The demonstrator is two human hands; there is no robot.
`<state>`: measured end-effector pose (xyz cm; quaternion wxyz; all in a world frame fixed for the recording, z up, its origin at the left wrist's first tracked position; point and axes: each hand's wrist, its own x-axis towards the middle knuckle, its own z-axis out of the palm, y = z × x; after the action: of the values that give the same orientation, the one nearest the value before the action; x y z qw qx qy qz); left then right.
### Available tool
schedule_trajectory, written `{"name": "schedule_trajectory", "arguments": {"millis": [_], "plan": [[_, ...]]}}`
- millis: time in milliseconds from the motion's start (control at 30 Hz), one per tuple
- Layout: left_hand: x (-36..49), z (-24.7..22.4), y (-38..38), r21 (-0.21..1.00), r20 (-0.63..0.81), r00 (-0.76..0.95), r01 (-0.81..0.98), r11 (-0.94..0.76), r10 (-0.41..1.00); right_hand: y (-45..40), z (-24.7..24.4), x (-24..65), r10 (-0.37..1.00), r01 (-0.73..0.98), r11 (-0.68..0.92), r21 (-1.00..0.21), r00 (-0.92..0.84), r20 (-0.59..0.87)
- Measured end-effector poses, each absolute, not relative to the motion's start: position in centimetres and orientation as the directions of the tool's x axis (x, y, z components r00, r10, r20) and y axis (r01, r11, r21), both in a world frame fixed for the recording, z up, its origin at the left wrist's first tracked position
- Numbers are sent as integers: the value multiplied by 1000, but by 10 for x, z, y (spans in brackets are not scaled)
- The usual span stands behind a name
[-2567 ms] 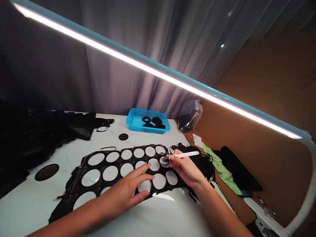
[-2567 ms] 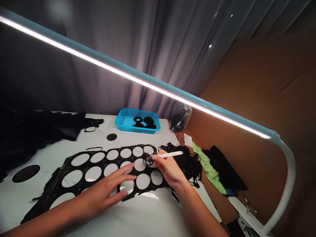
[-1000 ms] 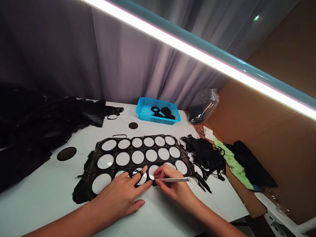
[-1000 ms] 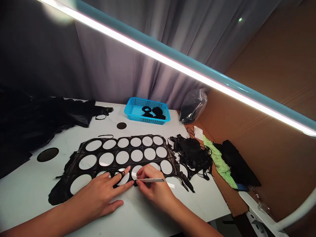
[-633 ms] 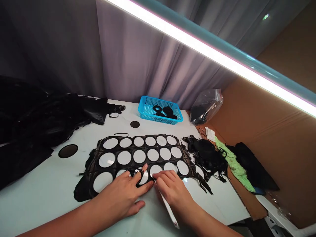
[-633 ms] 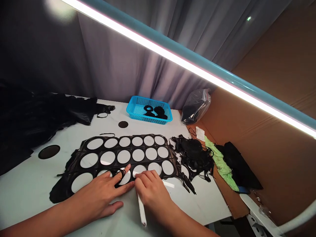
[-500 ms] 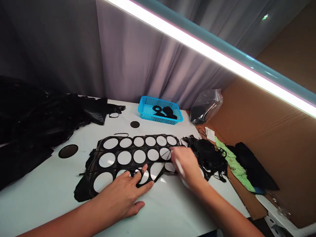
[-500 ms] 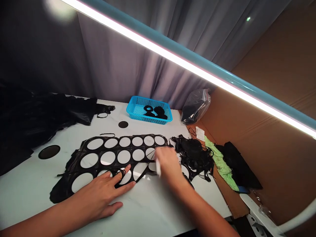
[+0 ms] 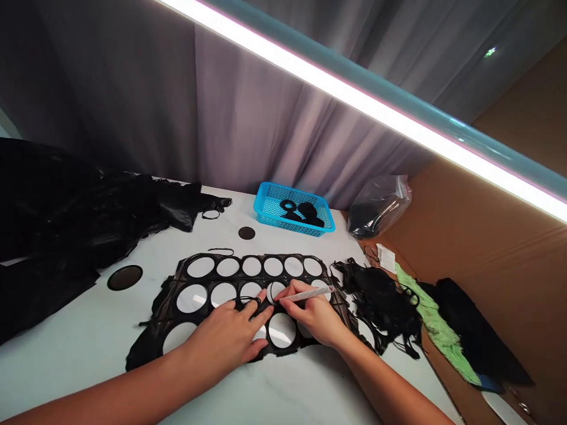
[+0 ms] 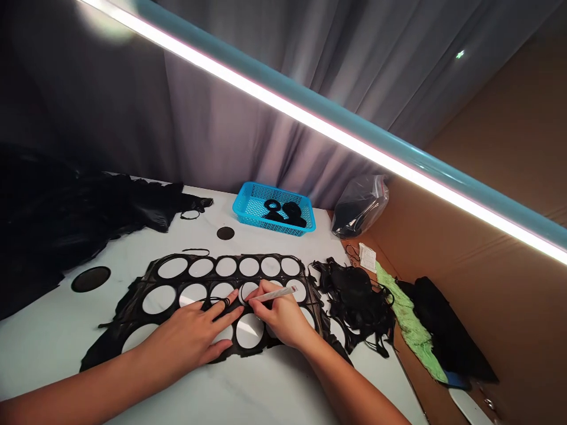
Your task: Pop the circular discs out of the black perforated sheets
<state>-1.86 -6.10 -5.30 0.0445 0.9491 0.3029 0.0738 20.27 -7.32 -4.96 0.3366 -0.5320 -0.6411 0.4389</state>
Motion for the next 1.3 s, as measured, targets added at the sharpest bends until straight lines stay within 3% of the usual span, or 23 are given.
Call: {"name": "schedule_trajectory", "arguments": {"millis": [800,900,1000,1067,1133,1200,1300], "plan": [[-22,-53,-61,-44,44,851,525,-850,523,-76,-60,207,956,539,250,-805,-271,115],[-21,-51,-62,-64,11,847,532,-844,532,-84,-65,202,918,635,382,-672,-343,199],[-21,-51,-62,-48,-4,830,557,-829,557,-88,-70,198,828,725,561,-400,-484,284],[-21,-52,-62,-30,2,824,566,-824,566,-78,-67,202,796,750,599,-280,-522,307],[-21,-55,-61,-16,15,824,567,-824,567,-55,-59,217,852,811,503,-298,-406,331],[-21,-57,-61,-6,20,821,570,-821,570,-26,-50,238,926,870,271,-413,-119,357],[-22,-59,-63,13,41,816,577,-817,577,7,-39,260,921,862,180,-474,21,389]]}}
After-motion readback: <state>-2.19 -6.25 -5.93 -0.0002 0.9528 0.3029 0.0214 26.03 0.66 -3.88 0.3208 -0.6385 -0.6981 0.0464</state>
